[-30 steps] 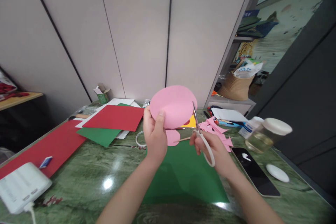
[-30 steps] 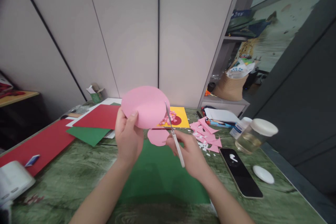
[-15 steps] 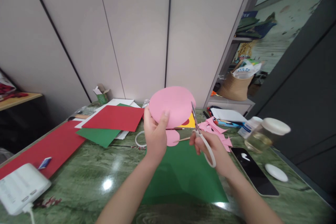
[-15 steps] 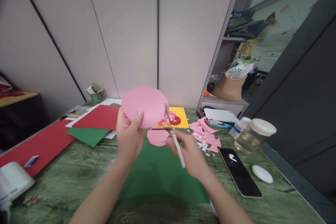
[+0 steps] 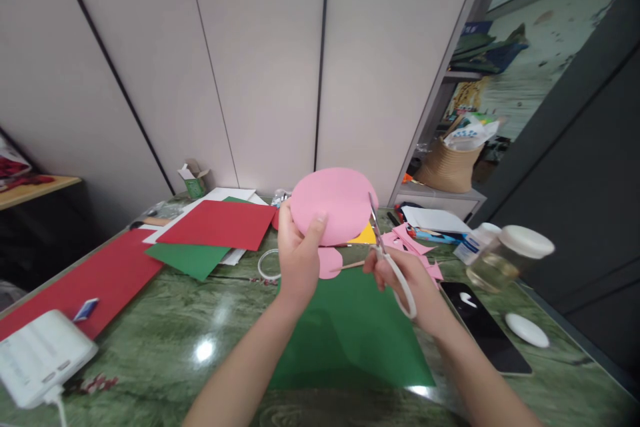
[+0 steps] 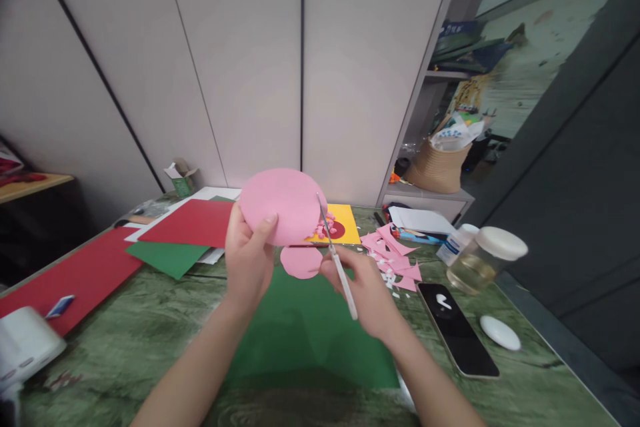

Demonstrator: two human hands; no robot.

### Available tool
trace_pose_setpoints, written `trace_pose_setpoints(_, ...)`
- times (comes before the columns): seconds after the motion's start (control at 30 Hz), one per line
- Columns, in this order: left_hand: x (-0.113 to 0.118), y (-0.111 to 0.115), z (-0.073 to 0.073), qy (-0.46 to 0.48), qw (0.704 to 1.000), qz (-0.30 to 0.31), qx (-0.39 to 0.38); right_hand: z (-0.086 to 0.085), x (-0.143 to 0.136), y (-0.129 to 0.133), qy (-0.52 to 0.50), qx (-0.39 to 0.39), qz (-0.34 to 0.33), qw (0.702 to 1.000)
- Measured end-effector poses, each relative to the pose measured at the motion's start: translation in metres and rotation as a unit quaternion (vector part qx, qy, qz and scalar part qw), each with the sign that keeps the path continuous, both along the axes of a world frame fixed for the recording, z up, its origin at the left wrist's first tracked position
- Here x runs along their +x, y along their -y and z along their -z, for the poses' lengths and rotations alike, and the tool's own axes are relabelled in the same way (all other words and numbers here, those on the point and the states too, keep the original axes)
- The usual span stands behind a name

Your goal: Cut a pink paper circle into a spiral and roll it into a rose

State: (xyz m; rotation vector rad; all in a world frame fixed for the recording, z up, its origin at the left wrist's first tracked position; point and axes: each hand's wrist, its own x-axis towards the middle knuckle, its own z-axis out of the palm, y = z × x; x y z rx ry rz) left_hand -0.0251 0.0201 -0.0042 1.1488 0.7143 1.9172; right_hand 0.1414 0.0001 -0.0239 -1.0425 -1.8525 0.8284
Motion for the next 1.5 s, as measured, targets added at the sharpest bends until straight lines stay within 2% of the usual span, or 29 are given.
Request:
trace_pose_setpoints(0.33,-0.001,0.000,-0.002,0.003,0.999,-0.032,0.008,-0.004,-0.001,0.002,0.009,-0.031,0.005,0.999)
trace_pose_setpoints(0.7,-0.002,0.000,-0.002,0.007,0.998,-0.058,0.001,0.001,-0.001,0.000,0.034,-0.014,0.003,0.999)
trace_pose_setpoints(1.03,-0.006,0.002,-0.002,-0.030,0.999,-0.022,-0.009,-0.010,-0.003,0.004,0.037,0.028,0.011,0.999)
trace_pose_setpoints(1.5,-0.005,-0.001,-0.002,0.003,0.998,-0.067,-0.008,-0.006,0.001,0.001,0.050,-0.019,-0.003,0.999)
